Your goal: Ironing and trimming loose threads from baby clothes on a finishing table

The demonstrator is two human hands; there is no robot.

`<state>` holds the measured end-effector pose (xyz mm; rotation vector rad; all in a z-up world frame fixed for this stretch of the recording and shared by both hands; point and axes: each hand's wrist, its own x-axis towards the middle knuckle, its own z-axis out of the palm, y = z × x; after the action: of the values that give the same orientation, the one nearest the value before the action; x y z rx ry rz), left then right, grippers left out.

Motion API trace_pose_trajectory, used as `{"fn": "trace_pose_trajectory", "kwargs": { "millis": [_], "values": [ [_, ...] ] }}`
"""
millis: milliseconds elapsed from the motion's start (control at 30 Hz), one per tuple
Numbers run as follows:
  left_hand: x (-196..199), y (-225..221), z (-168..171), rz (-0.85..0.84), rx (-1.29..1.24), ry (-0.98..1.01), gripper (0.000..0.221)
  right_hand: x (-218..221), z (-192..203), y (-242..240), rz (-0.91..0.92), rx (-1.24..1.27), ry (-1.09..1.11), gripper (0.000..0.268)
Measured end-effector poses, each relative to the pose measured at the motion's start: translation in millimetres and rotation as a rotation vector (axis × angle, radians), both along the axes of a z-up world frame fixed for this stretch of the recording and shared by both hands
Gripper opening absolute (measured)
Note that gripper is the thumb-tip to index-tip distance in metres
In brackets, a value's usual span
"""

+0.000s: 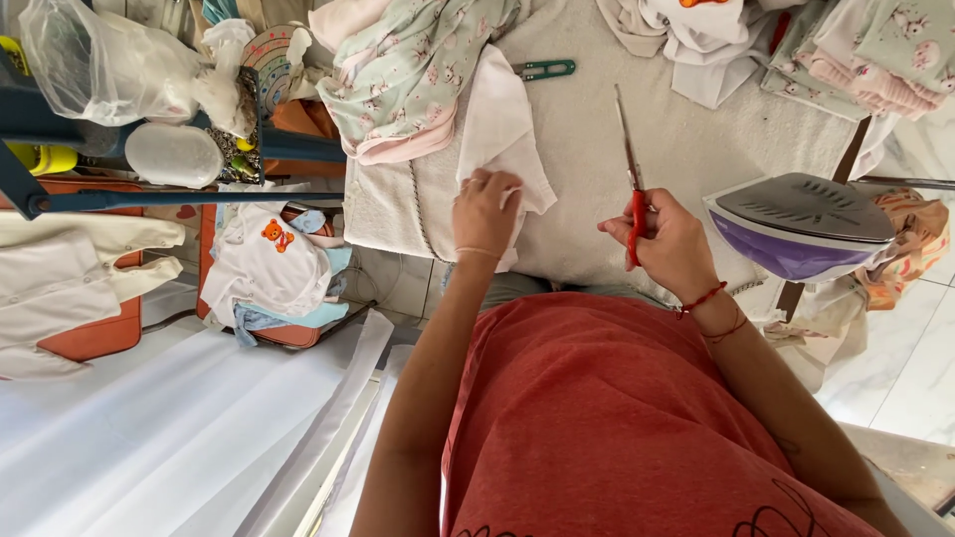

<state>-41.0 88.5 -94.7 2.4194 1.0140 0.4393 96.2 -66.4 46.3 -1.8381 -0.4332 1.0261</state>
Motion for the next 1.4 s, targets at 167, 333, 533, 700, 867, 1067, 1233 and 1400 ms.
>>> {"fn": "trace_pose_trajectory", "kwargs": {
  "millis": [167, 333, 533, 700, 867, 1067, 1233, 1400],
  "values": [
    [31.2, 2.4, 12.2, -0.122, 0.183, 0.154, 0.021, 7.6, -41.5, -9.9, 0.237, -0.382, -0.297, 0.027],
    [51.6, 38.2, -12.6, -0.408, 0.550, 0.071, 0.006, 7.6, -105.5, -28.2, 0.449, -0.621, -0.567, 0.031],
    [37.5, 71.6, 52.4, -0.684, 0.581, 0.020, 0.010, 9.6, -108.0, -15.6, 0.734, -0.670, -0.754, 0.039],
    [3.2, 57.2, 133.2, -0.372, -0.328, 0.035, 0.023, 36.2, -86.6, 84.6, 0.580, -0.417, -0.925, 0.026],
    [-21.2, 40.6, 194.6, -0.181, -1.009, -0.198, 0.021, 64.7, -155.1, 151.1, 0.644, 0.028, -1.355, 0.029],
    [-46.4, 23.5, 212.0, -0.203, -0.937, -0.670, 0.013, 69.2, -180.8, 142.9, 0.529, -0.011, -1.367, 0.006],
    [-54.6, 17.9, 211.1, -0.203, -0.821, -0.901, 0.010, 25.0, -23.5, 109.5, 0.250, 0.218, -0.389, 0.014],
    [-47.3, 18.0, 260.7, -0.195, -0.688, -1.022, 0.009, -11.1, 75.0, 61.4, 0.247, 0.330, -0.201, 0.025]
  ]
}}
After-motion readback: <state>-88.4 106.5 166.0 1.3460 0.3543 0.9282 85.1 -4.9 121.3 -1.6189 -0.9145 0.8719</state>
